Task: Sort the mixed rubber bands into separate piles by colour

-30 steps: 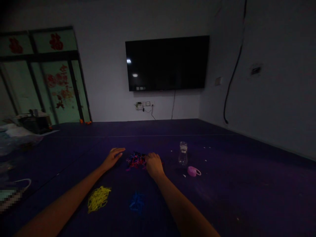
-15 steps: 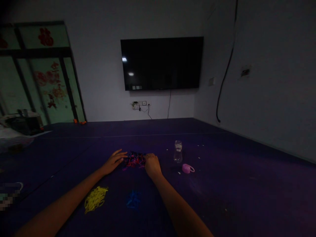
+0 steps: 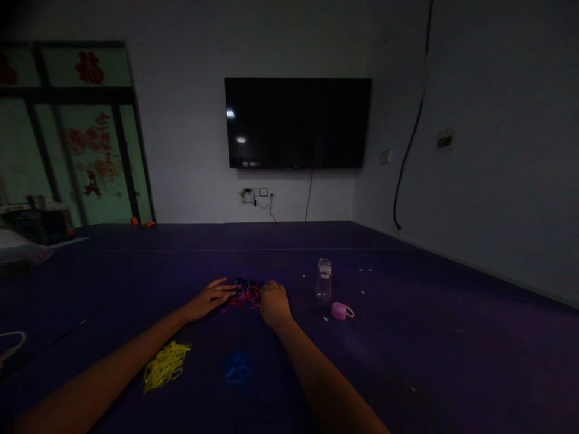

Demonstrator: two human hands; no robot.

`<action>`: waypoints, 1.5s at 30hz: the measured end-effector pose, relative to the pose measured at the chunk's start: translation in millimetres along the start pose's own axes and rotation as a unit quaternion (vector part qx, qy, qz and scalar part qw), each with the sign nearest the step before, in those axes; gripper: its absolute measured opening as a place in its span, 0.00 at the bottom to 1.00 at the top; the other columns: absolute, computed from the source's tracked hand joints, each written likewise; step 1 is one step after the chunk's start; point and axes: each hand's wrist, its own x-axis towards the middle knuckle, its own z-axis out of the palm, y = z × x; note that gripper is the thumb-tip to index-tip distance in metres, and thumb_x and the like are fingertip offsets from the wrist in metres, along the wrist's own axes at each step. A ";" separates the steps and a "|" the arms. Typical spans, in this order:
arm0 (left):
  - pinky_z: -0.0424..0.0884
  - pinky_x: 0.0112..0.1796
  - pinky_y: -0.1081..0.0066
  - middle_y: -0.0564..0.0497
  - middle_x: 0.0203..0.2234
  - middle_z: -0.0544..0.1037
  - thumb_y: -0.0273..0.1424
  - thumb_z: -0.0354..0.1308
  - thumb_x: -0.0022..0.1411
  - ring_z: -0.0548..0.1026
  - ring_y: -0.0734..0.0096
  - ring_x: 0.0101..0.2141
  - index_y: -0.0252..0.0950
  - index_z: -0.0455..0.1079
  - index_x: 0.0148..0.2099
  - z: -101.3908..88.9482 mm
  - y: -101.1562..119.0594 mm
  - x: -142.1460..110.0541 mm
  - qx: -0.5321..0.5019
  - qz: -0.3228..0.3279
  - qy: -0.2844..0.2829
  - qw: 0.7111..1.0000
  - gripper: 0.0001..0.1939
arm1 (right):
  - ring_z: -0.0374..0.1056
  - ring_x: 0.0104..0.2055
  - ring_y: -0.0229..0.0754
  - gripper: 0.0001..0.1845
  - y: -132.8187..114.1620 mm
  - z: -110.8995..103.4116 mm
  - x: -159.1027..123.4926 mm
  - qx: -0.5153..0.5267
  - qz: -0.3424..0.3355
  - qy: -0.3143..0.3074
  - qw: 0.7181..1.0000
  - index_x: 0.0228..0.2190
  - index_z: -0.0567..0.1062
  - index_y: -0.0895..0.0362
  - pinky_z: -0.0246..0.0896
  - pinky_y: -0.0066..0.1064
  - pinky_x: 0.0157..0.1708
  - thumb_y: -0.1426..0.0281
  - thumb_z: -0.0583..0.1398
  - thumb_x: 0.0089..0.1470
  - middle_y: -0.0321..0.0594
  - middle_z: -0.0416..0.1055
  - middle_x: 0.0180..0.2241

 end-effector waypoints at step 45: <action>0.51 0.55 0.48 0.48 0.48 0.75 0.39 0.50 0.61 0.57 0.52 0.59 0.40 0.73 0.47 7.2 -45.8 2.8 0.019 -0.142 0.074 0.987 0.17 | 0.41 0.64 0.50 0.30 -15.1 -9.2 -10.1 0.057 -0.188 0.027 0.980 0.55 0.63 0.58 0.17 0.53 0.60 0.55 0.41 0.61 0.46 0.63 0.55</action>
